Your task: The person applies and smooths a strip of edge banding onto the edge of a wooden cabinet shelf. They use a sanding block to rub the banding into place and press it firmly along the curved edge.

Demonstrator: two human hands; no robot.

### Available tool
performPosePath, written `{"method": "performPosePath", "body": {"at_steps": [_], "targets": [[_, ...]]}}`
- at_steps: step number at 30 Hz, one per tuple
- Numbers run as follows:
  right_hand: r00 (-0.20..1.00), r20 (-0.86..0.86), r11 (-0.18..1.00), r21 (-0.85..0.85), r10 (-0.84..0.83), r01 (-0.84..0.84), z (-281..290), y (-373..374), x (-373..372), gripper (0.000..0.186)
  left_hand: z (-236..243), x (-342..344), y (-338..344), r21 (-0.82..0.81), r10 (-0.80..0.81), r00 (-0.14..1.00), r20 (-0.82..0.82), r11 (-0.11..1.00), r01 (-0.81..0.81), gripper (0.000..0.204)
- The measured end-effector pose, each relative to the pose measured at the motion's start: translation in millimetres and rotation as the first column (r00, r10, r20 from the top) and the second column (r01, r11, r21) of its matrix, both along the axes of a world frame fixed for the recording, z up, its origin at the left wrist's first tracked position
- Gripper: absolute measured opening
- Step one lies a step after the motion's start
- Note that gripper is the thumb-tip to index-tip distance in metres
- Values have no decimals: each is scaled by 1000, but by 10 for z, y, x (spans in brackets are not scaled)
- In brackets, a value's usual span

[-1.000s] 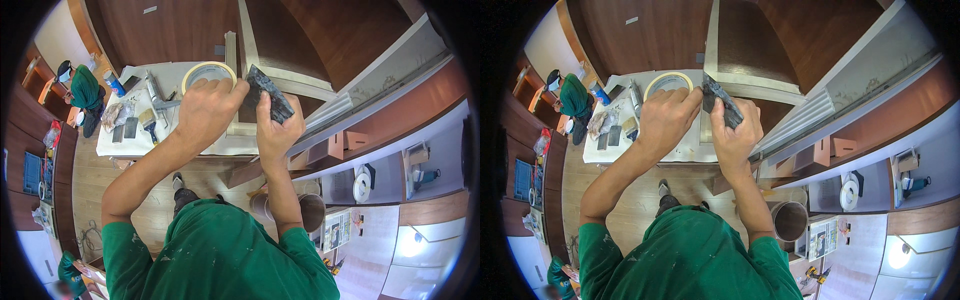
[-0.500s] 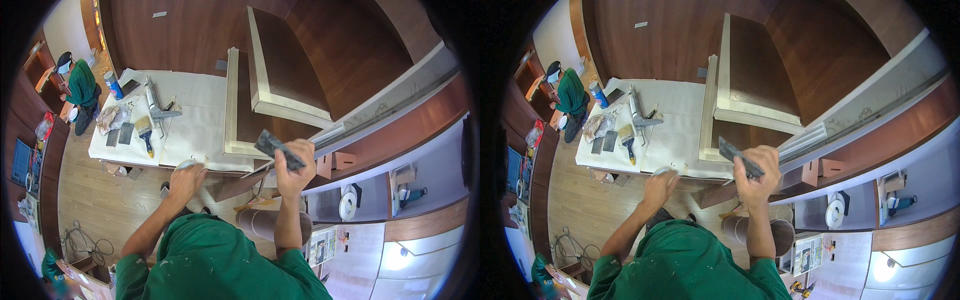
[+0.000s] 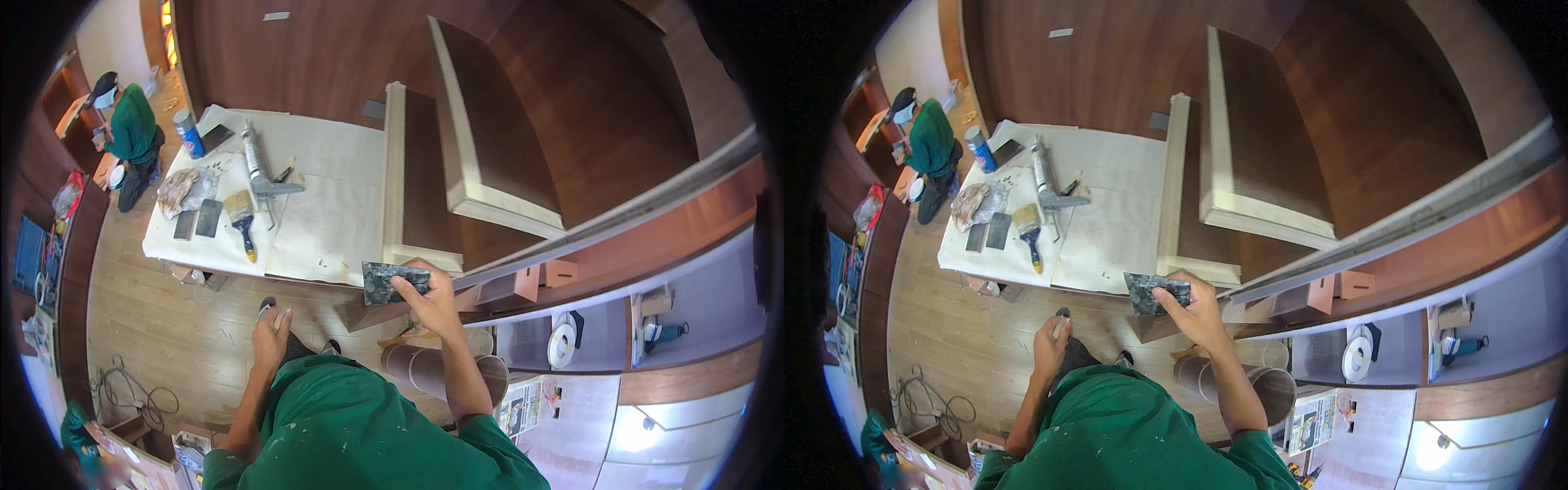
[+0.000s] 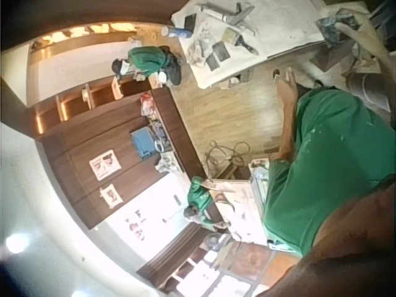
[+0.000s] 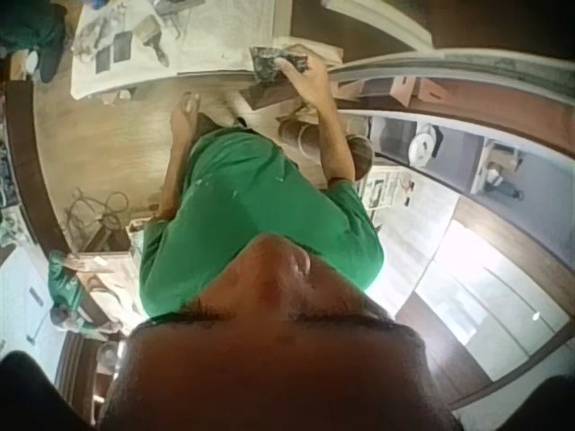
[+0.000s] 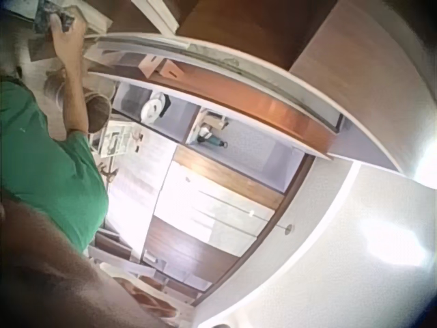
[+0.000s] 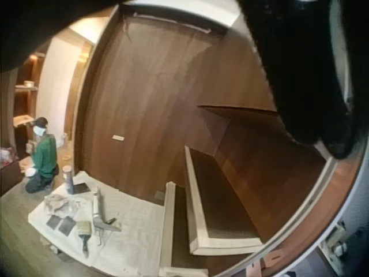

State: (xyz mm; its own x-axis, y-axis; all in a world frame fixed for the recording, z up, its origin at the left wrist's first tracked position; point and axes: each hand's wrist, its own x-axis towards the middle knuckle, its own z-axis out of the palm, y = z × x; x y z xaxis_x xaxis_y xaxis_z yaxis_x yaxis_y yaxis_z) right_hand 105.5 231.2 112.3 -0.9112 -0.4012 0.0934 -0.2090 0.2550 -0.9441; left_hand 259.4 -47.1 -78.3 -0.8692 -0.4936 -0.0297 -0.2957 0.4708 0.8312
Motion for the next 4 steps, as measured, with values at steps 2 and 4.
{"method": "performPosePath", "body": {"at_steps": [2,4], "targets": [[993,112,999,-24,-26,29,-446,-153,-58,19,115,-149,-84,131,0,999,-38,991,5,33],[976,214,994,-93,-30,51,-921,-380,-52,22,209,-189,-243,185,24,999,-49,983,-14,33]]}}
